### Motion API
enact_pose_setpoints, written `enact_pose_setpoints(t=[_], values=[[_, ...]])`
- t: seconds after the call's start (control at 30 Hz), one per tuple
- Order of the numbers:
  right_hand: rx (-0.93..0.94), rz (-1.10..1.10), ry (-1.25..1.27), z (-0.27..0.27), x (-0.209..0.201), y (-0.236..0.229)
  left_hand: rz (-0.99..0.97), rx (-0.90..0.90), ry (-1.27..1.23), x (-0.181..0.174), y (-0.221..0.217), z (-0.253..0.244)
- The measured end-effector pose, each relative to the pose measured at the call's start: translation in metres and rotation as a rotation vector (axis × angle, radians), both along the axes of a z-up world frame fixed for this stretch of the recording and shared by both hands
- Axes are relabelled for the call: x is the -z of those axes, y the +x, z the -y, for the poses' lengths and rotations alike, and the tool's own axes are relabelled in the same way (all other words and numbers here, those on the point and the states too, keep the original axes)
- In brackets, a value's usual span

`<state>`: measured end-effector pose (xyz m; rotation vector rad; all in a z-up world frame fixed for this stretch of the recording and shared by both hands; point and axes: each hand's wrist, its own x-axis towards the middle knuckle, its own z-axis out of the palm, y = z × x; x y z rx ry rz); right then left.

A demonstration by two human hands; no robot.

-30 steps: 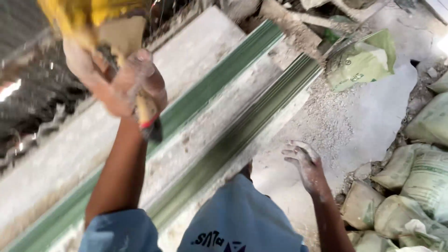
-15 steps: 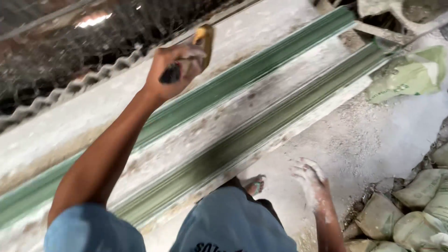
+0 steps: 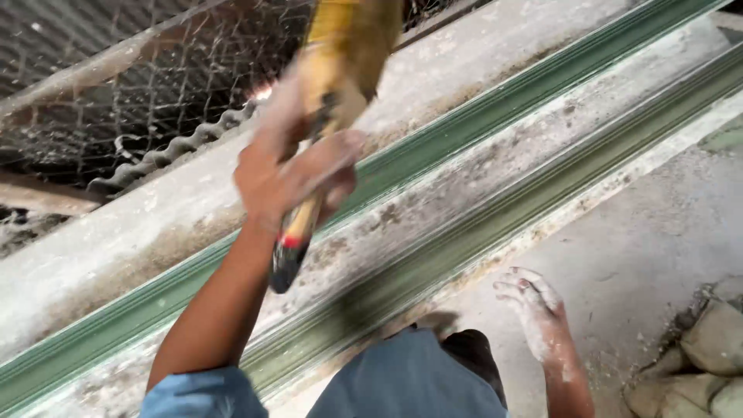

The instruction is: Preparing gypsum plaster and applying adhesive/liquid to green molding strips in a workshop.

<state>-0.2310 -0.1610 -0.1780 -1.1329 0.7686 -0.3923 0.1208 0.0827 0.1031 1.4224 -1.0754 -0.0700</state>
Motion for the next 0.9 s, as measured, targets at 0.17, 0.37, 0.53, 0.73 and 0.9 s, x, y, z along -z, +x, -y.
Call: enact_pose_setpoints(t=[0.17, 0.37, 0.53, 0.73, 0.9], values=[[-0.019, 0.042, -0.09, -0.106, -0.022, -0.004, 0.017, -0.067, 0.279, 0.103, 0.053, -0.108], [-0.103, 0.238, -0.198, -0.222, 0.018, -0.052, -0.498, -0.106, 0.328, 0.032, -0.009, -0.24], [-0.082, 0.293, -0.125, -0.346, 0.011, -0.077, -0.178, -0.092, 0.421, 0.046, 0.005, -0.349], [-0.139, 0.371, 0.018, -0.437, -0.004, -0.077, 0.413, -0.25, -0.008, 0.024, -0.034, -0.449], [-0.011, 0.092, 0.066, -0.494, 0.002, -0.058, -0.091, -0.092, 0.243, 0.048, -0.002, -0.539]])
